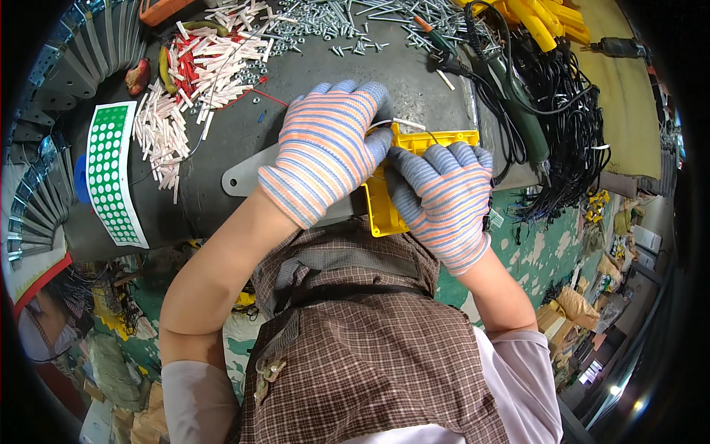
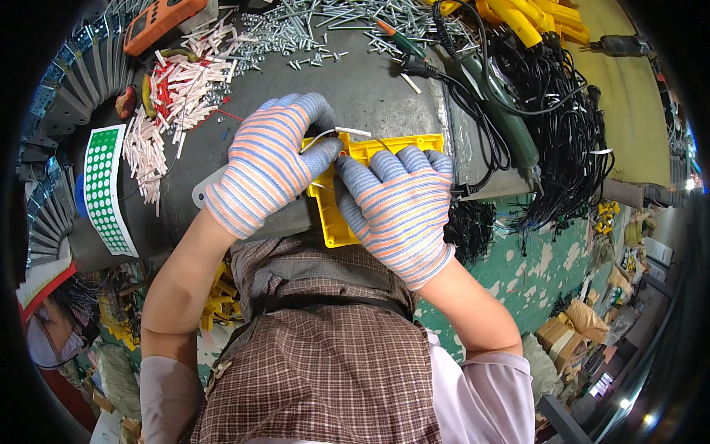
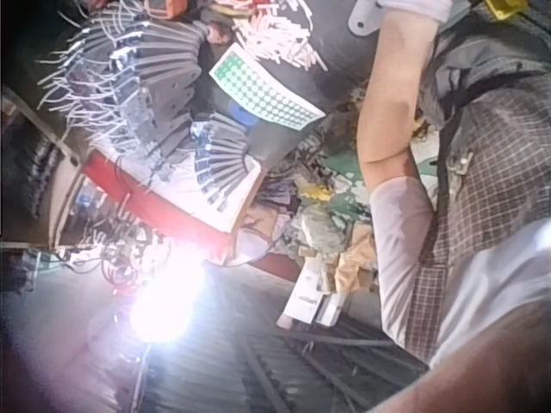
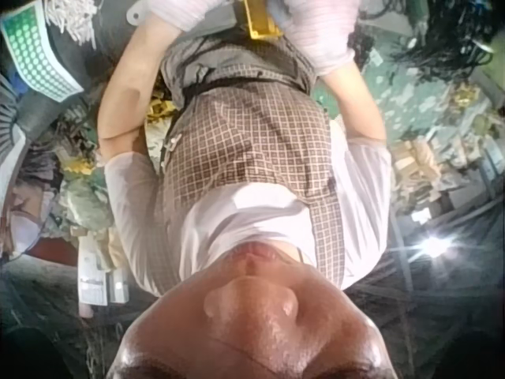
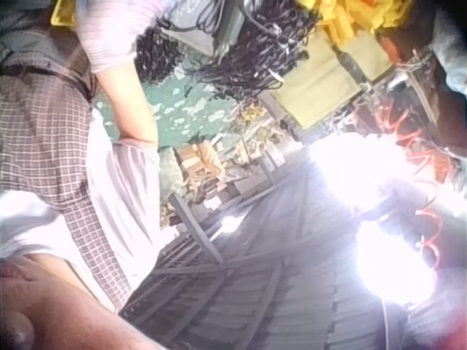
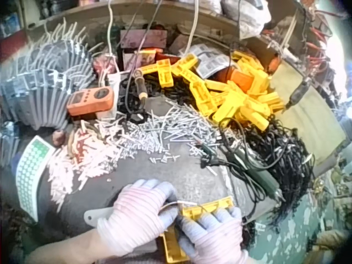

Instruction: The person assembles components for a heating device by soldering electrical wires, then secures a metal plate to a yellow plastic housing with screws using an electric screwdriver, and finally tests the device with a multimeter.

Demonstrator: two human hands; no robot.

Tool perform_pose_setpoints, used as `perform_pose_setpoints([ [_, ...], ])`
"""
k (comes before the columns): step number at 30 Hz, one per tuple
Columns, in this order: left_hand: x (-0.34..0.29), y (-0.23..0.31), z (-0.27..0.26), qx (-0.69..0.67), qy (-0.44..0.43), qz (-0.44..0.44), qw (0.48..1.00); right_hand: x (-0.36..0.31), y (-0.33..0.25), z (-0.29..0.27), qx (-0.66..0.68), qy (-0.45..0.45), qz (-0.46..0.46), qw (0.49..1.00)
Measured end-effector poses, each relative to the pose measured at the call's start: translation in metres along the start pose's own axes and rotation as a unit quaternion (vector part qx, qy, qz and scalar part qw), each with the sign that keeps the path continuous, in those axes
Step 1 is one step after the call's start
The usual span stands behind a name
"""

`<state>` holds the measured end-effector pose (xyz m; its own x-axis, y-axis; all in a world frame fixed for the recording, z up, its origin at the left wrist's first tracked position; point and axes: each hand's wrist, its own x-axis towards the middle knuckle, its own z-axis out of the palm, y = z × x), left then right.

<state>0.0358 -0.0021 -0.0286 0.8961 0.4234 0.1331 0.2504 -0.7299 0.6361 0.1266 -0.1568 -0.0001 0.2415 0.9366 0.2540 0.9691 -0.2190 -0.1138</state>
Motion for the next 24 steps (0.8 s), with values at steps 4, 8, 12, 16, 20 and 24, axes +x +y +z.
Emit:
perform_pose_setpoints([
  [4, 0.003, 0.007, 0.0, 0.044, -0.032, -0.039, 0.998, 0.0, 0.007, -0.001, 0.008, -0.041, -0.019, 0.999],
  [8, 0.001, -0.003, 0.0, -0.009, -0.054, -0.056, 0.997, 0.031, 0.042, -0.01, 0.15, 0.035, 0.009, 0.988],
  [12, 0.0, 0.0, -0.002, -0.009, -0.046, -0.049, 0.998, 0.101, 0.098, 0.005, 0.05, -0.018, 0.121, 0.991],
  [16, 0.002, 0.003, -0.002, -0.012, -0.043, -0.051, 0.998, 0.141, 0.108, 0.02, -0.082, -0.176, 0.136, 0.971],
  [20, 0.004, 0.003, 0.0, 0.005, -0.039, -0.052, 0.998, 0.13, 0.116, 0.021, -0.015, -0.049, 0.087, 0.995],
  [24, 0.0, 0.0, -0.003, -0.035, -0.033, -0.047, 0.998, 0.081, 0.091, -0.038, 0.309, 0.092, 0.04, 0.946],
])
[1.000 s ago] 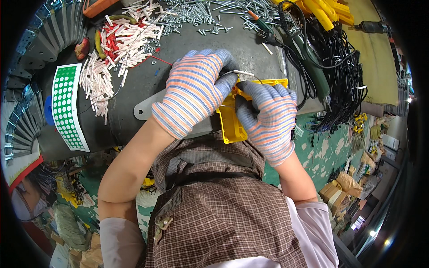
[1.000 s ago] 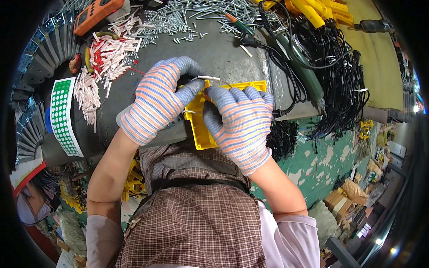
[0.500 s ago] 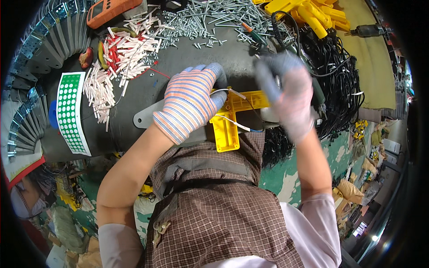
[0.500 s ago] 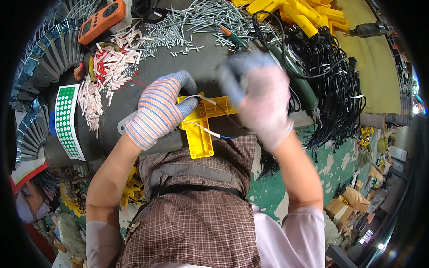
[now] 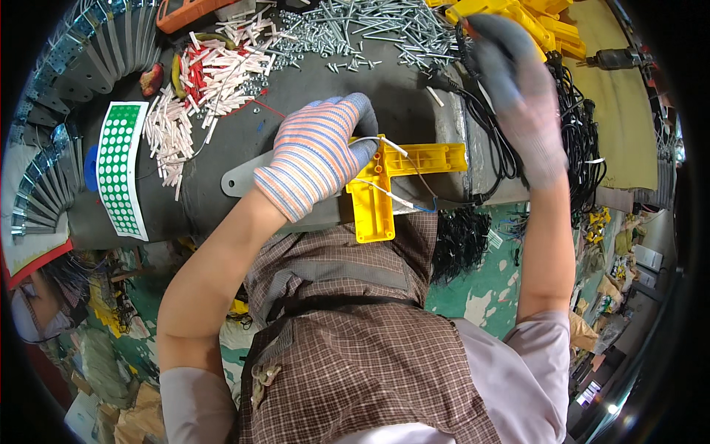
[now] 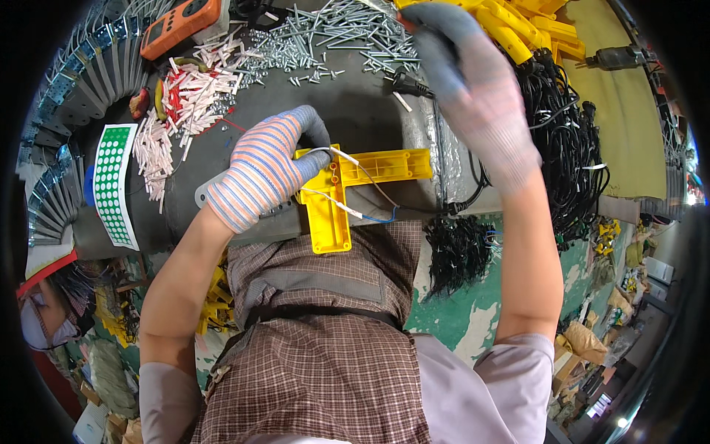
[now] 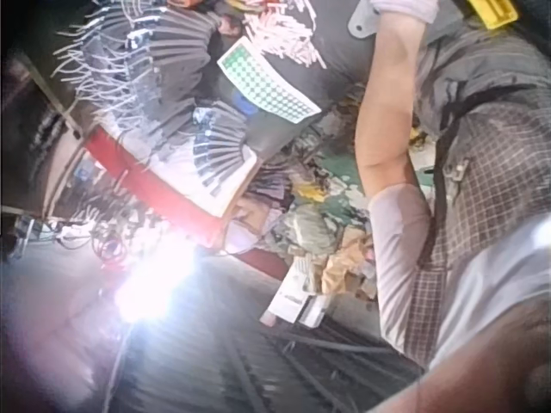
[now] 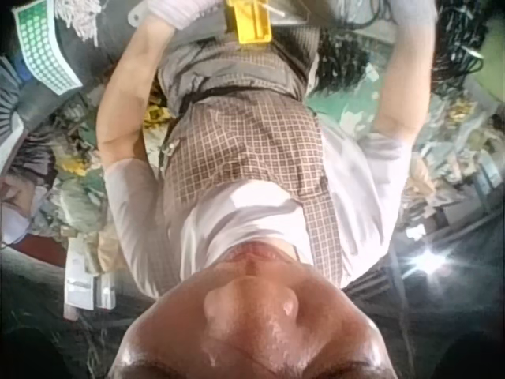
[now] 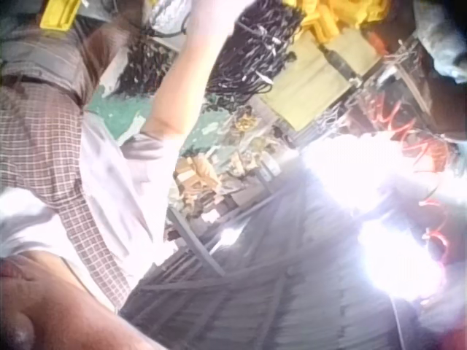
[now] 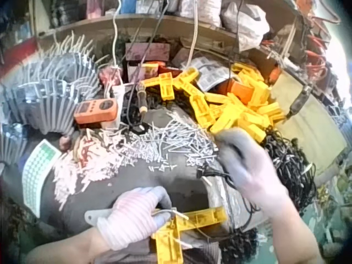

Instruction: The person assembles components for a heating device by soldering electrical wires, then secures a metal plate to a yellow plastic housing with screws using an electric screwdriver, and finally tests the device with a multimeter.

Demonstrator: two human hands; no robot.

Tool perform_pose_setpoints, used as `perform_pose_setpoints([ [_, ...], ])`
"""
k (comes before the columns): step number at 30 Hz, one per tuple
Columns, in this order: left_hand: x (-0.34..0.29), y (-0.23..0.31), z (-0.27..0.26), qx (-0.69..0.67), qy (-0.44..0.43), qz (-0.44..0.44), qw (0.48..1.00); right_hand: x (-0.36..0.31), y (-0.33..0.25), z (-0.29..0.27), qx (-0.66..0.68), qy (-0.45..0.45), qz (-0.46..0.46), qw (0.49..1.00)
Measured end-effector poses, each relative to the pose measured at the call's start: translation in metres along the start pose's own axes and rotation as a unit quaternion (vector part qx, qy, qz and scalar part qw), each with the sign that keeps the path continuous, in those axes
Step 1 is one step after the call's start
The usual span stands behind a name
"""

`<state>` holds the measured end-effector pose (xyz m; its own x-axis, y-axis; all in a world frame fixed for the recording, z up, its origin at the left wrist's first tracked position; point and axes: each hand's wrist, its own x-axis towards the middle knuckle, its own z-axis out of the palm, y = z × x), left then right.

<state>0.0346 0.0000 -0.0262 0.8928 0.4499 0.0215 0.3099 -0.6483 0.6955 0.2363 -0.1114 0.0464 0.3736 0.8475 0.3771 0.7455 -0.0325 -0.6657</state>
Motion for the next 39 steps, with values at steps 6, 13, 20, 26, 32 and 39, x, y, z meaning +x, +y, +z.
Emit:
perform_pose_setpoints([
  [6, 0.001, -0.002, 0.005, 0.035, -0.001, -0.018, 0.999, -0.061, -0.045, -0.038, -0.064, -0.192, -0.045, 0.978],
  [13, 0.001, -0.001, 0.006, 0.025, 0.006, -0.013, 1.0, -0.053, -0.05, -0.018, -0.205, -0.226, -0.079, 0.949],
  [20, 0.001, 0.002, 0.007, 0.042, -0.001, -0.024, 0.999, -0.033, -0.073, -0.016, -0.307, -0.347, -0.023, 0.886],
  [26, 0.001, 0.004, 0.007, 0.036, 0.018, -0.013, 0.999, -0.018, -0.092, -0.003, -0.359, -0.418, -0.078, 0.831],
  [32, -0.002, 0.016, -0.007, -0.277, 0.081, 0.065, 0.955, 0.009, -0.107, 0.004, -0.36, -0.57, 0.013, 0.738],
  [39, 0.006, 0.108, 0.013, -0.249, 0.366, 0.266, 0.856, 0.042, -0.081, 0.025, -0.33, -0.597, -0.001, 0.731],
])
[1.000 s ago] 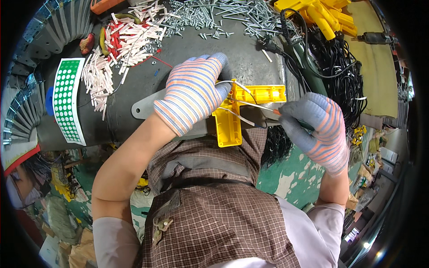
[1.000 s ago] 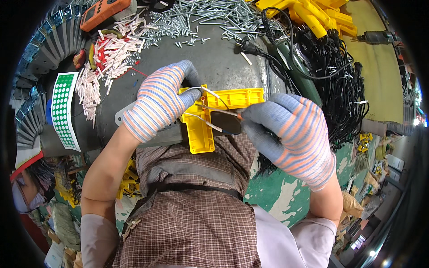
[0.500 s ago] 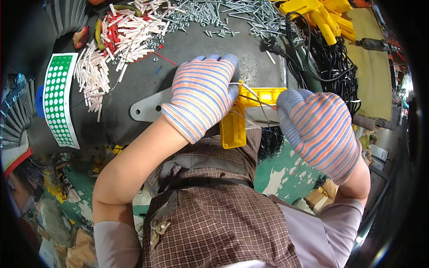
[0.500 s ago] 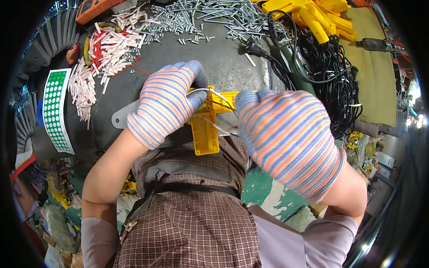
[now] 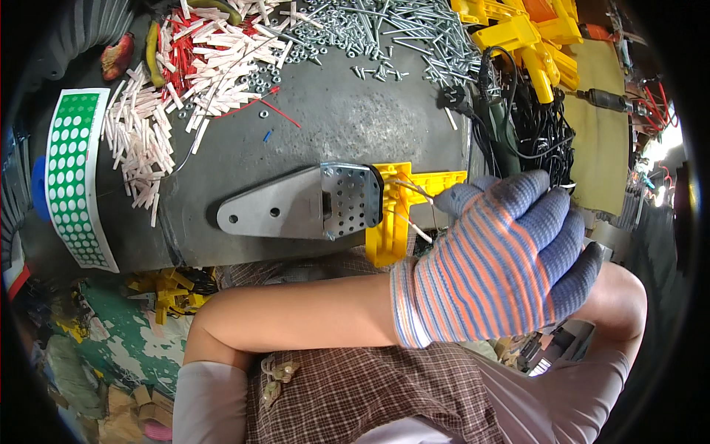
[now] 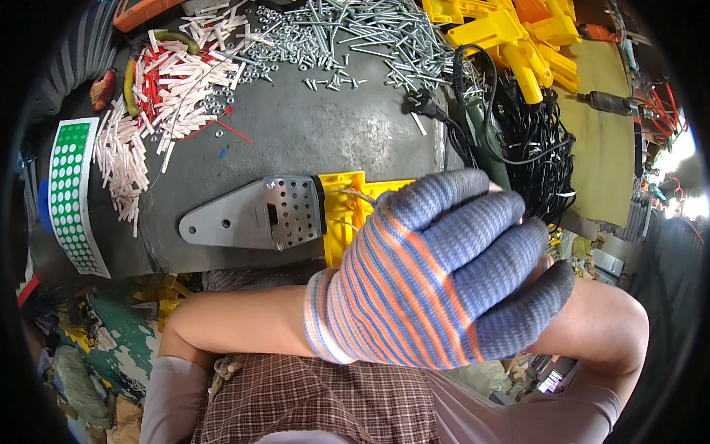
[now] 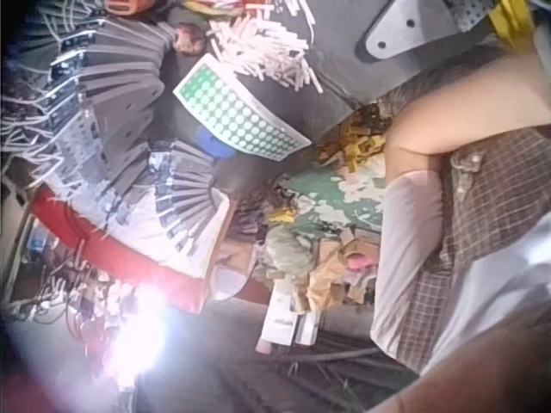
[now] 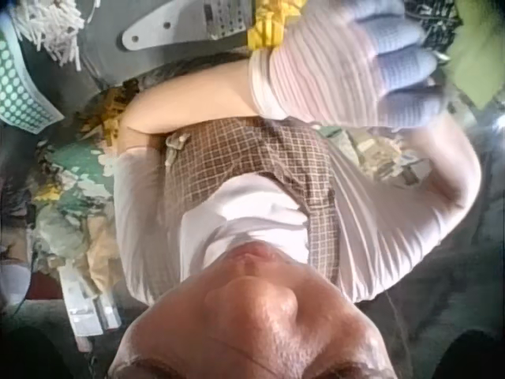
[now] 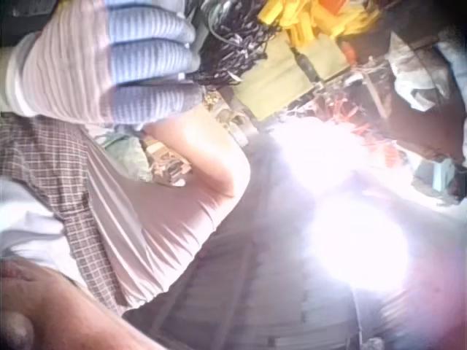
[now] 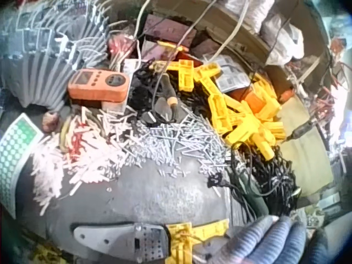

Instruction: The person assembles components for a heating device by soldering electrical wires, then secures a metal plate to a yellow plastic housing with screws using an electric screwdriver, and finally tests the device with a multimeter.

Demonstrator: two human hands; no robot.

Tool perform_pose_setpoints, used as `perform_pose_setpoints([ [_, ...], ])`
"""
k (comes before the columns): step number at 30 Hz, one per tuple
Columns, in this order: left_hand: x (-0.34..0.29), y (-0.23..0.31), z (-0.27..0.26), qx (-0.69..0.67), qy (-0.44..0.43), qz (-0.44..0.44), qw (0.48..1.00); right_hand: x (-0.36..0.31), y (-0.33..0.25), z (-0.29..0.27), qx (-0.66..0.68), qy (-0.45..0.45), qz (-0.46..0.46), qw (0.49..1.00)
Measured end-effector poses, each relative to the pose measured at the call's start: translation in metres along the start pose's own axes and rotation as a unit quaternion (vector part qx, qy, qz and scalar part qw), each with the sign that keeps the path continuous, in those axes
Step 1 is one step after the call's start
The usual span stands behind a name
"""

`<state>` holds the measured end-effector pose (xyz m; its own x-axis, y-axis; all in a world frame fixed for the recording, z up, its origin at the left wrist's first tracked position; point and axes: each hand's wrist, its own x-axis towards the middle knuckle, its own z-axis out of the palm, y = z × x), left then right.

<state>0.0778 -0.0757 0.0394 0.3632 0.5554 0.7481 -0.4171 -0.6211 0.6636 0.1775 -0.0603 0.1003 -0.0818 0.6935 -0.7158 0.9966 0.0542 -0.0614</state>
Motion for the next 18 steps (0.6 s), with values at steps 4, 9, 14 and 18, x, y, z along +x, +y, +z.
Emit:
perform_pose_setpoints([
  [4, 0.0, -0.008, 0.0, -0.004, 0.061, -0.005, 0.998, 0.007, 0.01, 0.002, 0.032, -0.001, -0.017, 0.999],
  [9, 0.002, -0.018, 0.001, -0.028, 0.042, 0.019, 0.999, -0.02, 0.013, 0.005, 0.068, 0.033, -0.01, 0.997],
  [14, 0.009, -0.03, -0.022, -0.018, -0.119, 0.025, 0.992, -0.042, 0.013, 0.01, 0.085, 0.109, -0.051, 0.989],
  [18, -0.012, -0.037, -0.083, 0.105, -0.158, -0.023, 0.982, -0.069, 0.009, 0.012, 0.098, 0.165, -0.06, 0.98],
])
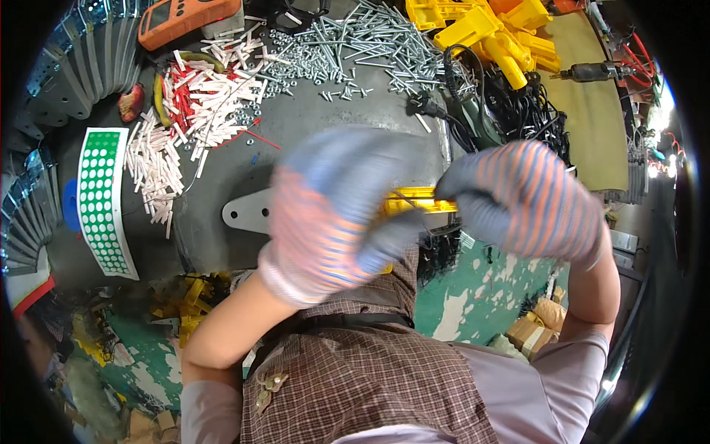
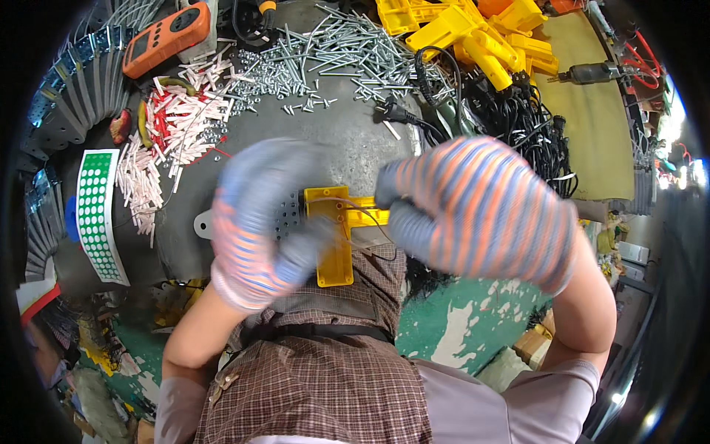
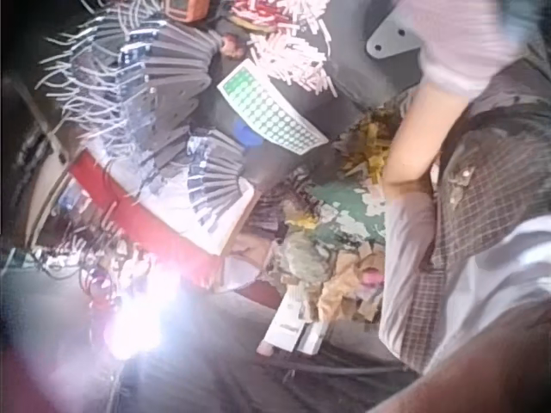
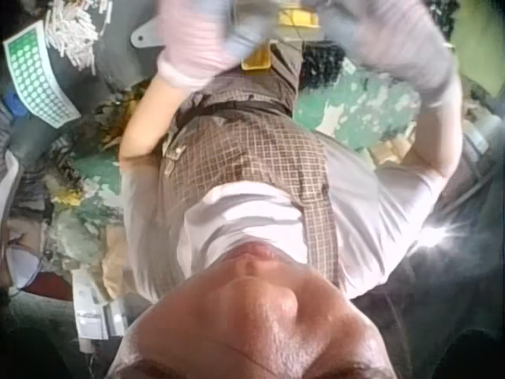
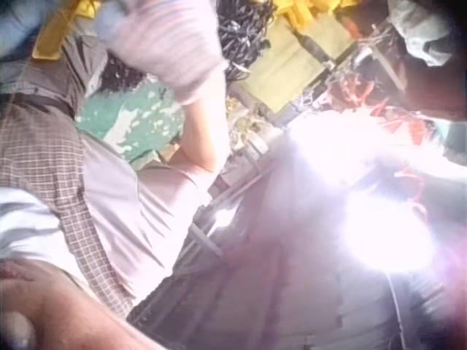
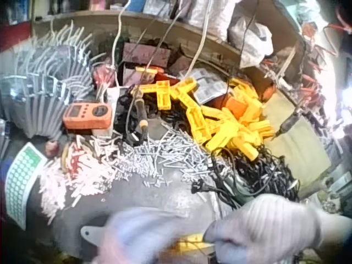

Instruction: The person assembles components for a heating device by soldering electrical wires, then secures a metal plate to a yellow plastic housing with screws using an electric screwdriver, and finally tests the device with a multimeter.

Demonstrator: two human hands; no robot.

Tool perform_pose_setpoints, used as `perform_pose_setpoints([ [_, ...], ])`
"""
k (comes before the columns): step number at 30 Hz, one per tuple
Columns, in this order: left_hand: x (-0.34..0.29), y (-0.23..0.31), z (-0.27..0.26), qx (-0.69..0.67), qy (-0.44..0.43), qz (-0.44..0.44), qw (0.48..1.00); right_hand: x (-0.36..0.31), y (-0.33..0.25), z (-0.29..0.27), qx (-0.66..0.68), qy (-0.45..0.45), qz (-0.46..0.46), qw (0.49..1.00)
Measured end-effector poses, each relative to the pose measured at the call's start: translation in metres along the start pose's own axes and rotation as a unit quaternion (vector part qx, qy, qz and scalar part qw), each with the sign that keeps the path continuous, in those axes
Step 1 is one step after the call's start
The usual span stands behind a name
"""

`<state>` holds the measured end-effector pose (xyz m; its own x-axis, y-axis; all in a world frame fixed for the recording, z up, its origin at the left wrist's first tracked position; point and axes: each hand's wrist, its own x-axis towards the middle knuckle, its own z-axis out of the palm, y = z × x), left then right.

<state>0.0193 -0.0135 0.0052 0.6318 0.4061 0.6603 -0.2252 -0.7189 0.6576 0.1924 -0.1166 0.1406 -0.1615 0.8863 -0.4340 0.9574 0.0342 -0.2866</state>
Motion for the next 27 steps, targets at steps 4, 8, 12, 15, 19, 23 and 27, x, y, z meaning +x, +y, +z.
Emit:
perform_pose_setpoints([
  [4, -0.055, -0.008, -0.015, 0.123, -0.06, -0.122, 0.983, 0.021, 0.023, 0.0, 0.13, 0.013, 0.06, 0.99],
  [8, -0.05, 0.001, -0.013, 0.218, -0.196, -0.08, 0.953, 0.032, 0.039, -0.001, 0.166, 0.124, -0.042, 0.977],
  [12, -0.051, -0.011, -0.011, 0.212, -0.211, -0.1, 0.949, 0.065, 0.086, 0.078, -0.045, 0.37, 0.026, 0.927],
  [15, -0.054, -0.01, -0.017, 0.223, -0.202, -0.102, 0.948, 0.043, 0.084, 0.105, 0.0, 0.4, 0.027, 0.916],
  [19, -0.053, -0.003, -0.023, 0.23, -0.194, -0.112, 0.947, -0.043, 0.073, 0.136, 0.002, 0.314, 0.012, 0.949],
  [23, -0.055, -0.008, -0.031, 0.232, -0.215, -0.128, 0.94, -0.079, 0.081, 0.189, -0.057, 0.314, 0.004, 0.948],
  [27, -0.055, -0.007, -0.035, 0.234, -0.215, -0.145, 0.937, -0.069, 0.091, 0.197, -0.097, 0.39, 0.055, 0.914],
])
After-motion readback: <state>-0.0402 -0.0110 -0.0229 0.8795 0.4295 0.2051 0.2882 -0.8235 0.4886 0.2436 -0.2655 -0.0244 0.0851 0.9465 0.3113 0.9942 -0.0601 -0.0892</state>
